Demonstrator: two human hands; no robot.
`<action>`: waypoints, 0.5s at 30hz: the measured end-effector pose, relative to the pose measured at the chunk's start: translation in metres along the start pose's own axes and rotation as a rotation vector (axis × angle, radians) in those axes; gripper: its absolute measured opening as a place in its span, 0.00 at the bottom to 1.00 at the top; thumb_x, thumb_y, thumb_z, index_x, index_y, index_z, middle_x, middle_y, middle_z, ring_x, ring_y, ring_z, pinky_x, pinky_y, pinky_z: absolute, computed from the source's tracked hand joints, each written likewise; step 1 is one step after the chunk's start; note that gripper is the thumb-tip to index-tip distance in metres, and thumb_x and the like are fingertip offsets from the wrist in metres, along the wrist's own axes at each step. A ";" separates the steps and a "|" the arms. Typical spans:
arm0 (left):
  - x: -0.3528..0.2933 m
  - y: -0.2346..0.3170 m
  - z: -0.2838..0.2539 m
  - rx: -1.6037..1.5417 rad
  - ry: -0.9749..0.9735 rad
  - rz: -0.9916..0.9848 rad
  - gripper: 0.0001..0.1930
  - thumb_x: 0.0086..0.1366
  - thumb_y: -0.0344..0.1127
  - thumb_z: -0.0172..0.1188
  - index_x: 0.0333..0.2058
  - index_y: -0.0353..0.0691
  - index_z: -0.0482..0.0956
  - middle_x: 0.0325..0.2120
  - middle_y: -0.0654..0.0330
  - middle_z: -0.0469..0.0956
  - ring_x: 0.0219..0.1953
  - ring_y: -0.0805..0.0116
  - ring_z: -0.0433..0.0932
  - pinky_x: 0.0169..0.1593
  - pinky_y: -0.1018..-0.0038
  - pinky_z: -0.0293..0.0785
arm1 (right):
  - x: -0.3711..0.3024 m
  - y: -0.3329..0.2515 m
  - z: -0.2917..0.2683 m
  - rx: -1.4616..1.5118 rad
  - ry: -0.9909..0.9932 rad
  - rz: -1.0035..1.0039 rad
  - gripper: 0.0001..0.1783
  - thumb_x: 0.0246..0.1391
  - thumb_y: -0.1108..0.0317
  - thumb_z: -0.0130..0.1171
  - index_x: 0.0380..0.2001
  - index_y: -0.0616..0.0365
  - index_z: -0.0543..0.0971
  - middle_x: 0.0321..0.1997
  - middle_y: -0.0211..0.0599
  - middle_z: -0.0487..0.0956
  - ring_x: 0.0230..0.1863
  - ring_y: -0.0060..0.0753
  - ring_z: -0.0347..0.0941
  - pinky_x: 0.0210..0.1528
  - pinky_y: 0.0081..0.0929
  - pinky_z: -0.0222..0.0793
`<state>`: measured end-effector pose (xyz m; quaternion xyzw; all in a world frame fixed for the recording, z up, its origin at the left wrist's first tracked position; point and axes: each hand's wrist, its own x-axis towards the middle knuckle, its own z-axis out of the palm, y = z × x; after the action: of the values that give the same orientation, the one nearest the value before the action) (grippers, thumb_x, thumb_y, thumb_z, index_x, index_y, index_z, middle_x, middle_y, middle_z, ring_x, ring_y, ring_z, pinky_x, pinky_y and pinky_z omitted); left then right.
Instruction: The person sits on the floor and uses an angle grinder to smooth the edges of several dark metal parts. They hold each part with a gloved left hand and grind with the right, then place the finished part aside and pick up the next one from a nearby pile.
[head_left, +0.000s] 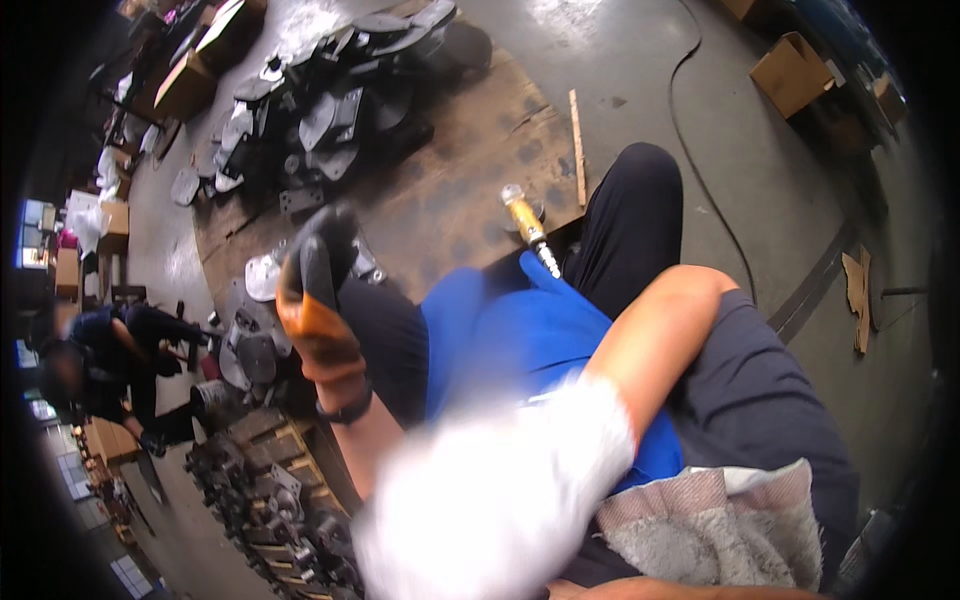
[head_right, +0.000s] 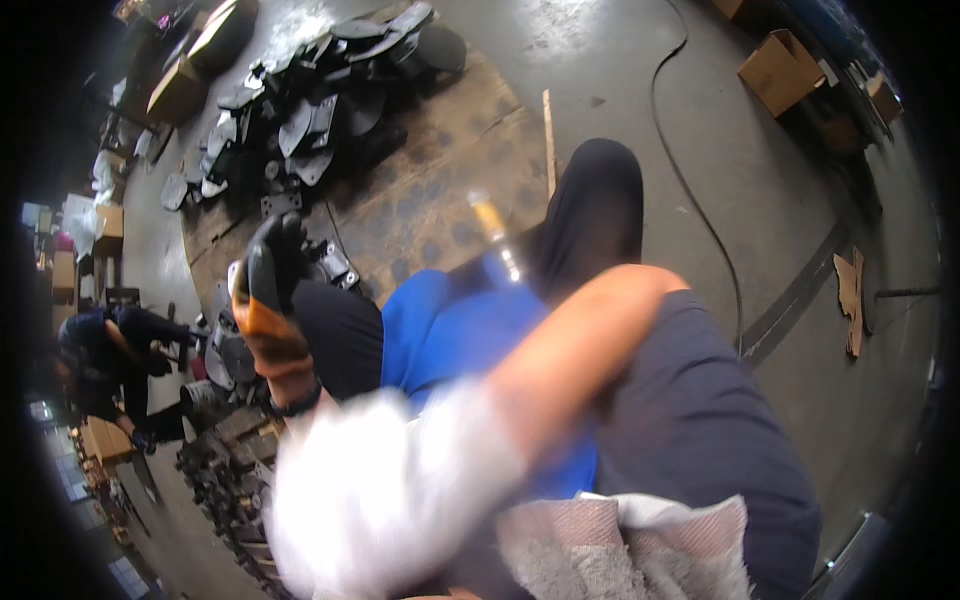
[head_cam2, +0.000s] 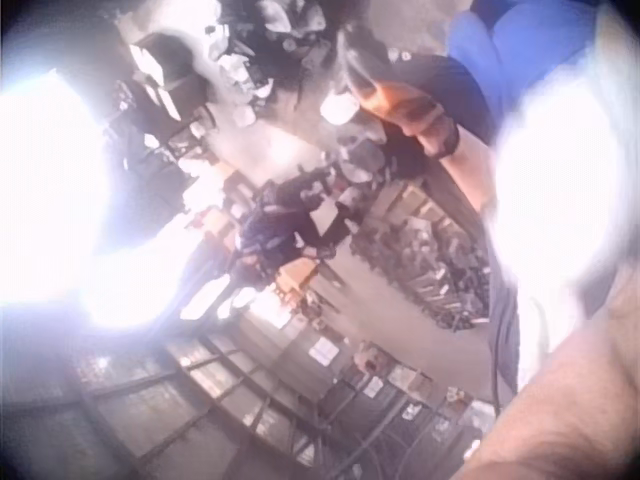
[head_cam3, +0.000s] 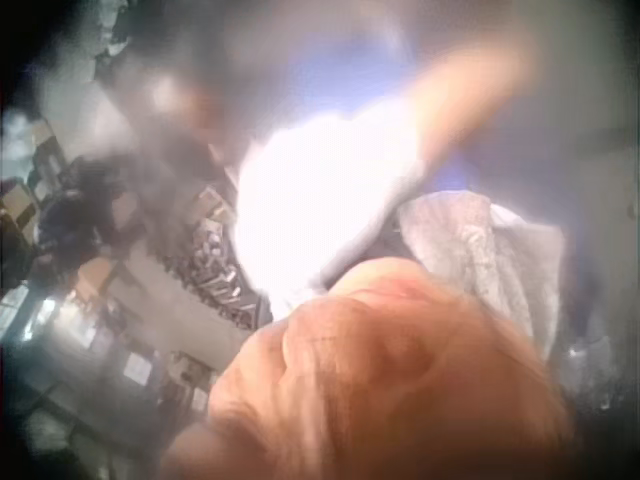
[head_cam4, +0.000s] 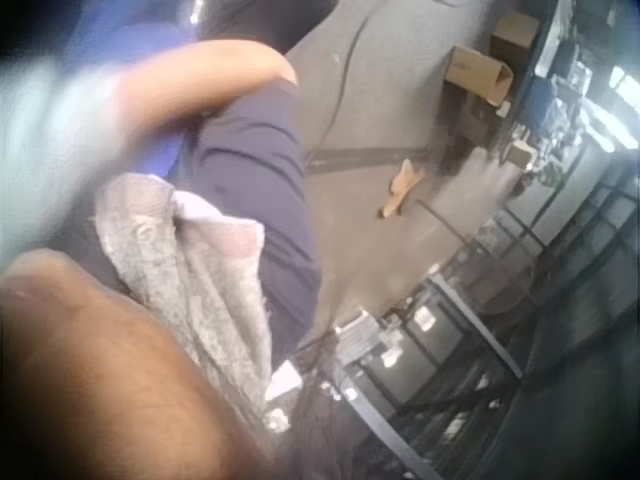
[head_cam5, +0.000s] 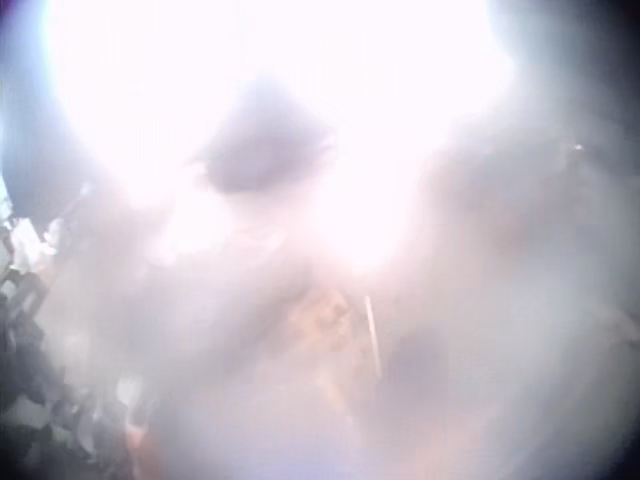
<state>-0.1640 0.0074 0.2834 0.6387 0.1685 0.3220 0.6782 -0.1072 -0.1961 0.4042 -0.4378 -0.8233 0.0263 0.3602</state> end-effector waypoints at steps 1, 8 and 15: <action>0.003 0.004 -0.003 -0.050 -0.030 0.010 0.17 0.70 0.40 0.53 0.49 0.32 0.77 0.45 0.51 0.80 0.48 0.62 0.79 0.54 0.69 0.74 | -0.014 0.022 0.002 -0.013 0.087 0.109 0.11 0.50 0.67 0.56 0.38 0.56 0.79 0.31 0.43 0.80 0.31 0.44 0.79 0.34 0.44 0.76; 0.085 -0.036 -0.005 0.240 -0.155 0.016 0.17 0.68 0.40 0.55 0.49 0.35 0.78 0.42 0.60 0.82 0.44 0.71 0.79 0.48 0.77 0.73 | -0.138 0.157 -0.006 -0.234 0.063 1.248 0.30 0.49 0.51 0.66 0.51 0.59 0.76 0.52 0.43 0.78 0.53 0.38 0.76 0.57 0.32 0.71; 0.128 -0.101 -0.005 0.652 -0.034 -0.056 0.17 0.63 0.42 0.61 0.43 0.34 0.81 0.38 0.60 0.82 0.41 0.71 0.78 0.49 0.77 0.71 | -0.132 0.180 -0.040 0.000 0.471 1.123 0.30 0.53 0.50 0.60 0.53 0.60 0.74 0.55 0.43 0.76 0.55 0.37 0.75 0.58 0.32 0.69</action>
<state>-0.0508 0.0968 0.2072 0.8227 0.2689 0.2217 0.4492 0.0911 -0.1942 0.2943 -0.7991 -0.3649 0.1146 0.4638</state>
